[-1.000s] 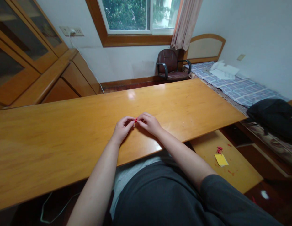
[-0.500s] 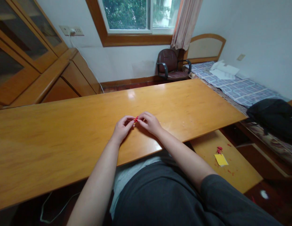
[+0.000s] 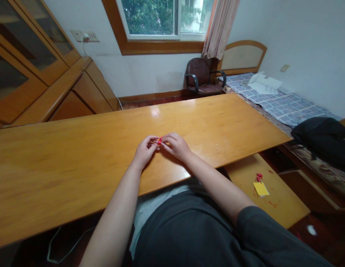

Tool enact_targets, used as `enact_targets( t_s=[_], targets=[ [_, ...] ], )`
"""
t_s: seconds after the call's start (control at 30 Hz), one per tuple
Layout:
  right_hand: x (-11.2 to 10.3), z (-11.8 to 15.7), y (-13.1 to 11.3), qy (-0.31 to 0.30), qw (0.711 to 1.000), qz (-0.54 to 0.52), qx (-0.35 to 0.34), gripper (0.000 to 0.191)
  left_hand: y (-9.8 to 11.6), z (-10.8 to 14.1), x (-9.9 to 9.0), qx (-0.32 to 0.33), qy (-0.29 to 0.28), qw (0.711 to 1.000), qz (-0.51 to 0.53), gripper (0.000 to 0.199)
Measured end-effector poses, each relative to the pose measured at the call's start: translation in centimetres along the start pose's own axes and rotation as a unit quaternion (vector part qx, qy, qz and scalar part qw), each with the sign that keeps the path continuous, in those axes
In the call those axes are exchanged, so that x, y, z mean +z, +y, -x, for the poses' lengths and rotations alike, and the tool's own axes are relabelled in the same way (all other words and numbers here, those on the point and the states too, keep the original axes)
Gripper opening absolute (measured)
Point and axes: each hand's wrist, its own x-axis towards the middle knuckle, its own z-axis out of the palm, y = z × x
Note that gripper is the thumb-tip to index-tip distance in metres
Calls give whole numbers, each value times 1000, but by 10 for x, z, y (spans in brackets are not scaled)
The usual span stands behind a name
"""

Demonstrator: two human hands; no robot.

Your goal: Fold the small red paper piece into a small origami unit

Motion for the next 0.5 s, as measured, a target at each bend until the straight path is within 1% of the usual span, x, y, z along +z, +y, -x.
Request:
enact_targets(
  t_s=[0.2, 0.5],
  targets=[
    [6, 2, 1, -14, 999, 41, -23, 13, 5, 3, -2, 34, -20, 999, -20, 27],
    [6, 3, -1, -6, 999, 43, -17, 11, 8, 4, -3, 15, -34, 999, 30, 27]
  ],
)
